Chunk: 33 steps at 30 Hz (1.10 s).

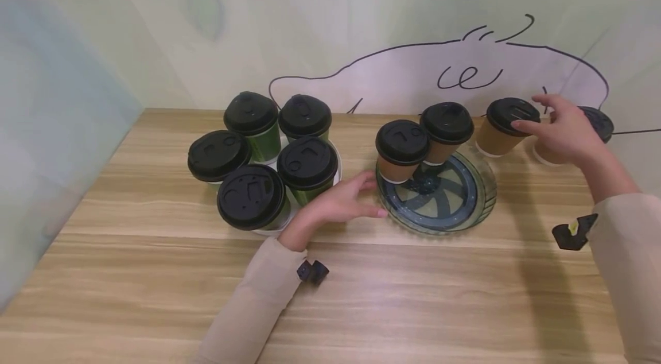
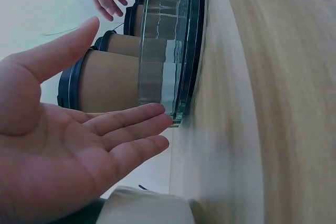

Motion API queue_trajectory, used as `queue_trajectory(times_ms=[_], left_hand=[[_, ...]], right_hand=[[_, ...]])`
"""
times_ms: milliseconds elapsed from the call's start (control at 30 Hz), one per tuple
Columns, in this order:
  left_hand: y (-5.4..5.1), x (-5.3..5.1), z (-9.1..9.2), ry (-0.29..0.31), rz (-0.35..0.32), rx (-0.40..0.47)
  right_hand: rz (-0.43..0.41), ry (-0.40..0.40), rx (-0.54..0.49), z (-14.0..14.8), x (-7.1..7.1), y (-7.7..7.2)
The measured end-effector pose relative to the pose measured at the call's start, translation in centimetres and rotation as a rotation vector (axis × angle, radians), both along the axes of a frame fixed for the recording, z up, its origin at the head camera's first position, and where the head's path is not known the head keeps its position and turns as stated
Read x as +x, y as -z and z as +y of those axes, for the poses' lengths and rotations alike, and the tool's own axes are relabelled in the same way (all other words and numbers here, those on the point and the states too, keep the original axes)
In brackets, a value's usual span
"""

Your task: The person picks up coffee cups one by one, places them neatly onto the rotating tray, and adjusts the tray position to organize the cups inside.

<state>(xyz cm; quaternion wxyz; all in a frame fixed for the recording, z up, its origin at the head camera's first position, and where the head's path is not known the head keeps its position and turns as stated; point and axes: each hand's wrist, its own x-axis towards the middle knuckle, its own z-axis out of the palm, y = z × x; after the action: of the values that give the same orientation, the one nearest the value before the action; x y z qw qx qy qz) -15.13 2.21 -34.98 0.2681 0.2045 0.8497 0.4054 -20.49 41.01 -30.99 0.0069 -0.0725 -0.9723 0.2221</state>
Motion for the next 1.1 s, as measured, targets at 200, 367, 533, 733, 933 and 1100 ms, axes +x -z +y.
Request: queue_trajectory(times_ms=[200,367,533,733,933,1100], left_hand=[[0.2,-0.1,0.0,-0.011,-0.007,0.027],[0.1,0.0,0.0,-0.006,-0.022,0.041],[0.1,0.0,0.0,0.005,-0.033,0.049],[0.4,0.0,0.1,0.015,0.0,0.039],[0.4,0.0,0.2,0.011,-0.011,0.022],[0.4,0.1,0.1,0.014,-0.018,0.017]], right_hand=[[-0.021,-0.015,-0.033,0.5,-0.7,0.1],[-0.025,-0.005,-0.059,1.3,-1.7,1.3],[-0.036,-0.024,-0.052,1.9,-2.4,2.2],[-0.028,-0.023,-0.028,8.3,-6.7,7.8],[-0.006,-0.033,-0.041,7.6,-6.5,7.5],[-0.007,-0.011,-0.03,7.4,-6.5,7.8]])
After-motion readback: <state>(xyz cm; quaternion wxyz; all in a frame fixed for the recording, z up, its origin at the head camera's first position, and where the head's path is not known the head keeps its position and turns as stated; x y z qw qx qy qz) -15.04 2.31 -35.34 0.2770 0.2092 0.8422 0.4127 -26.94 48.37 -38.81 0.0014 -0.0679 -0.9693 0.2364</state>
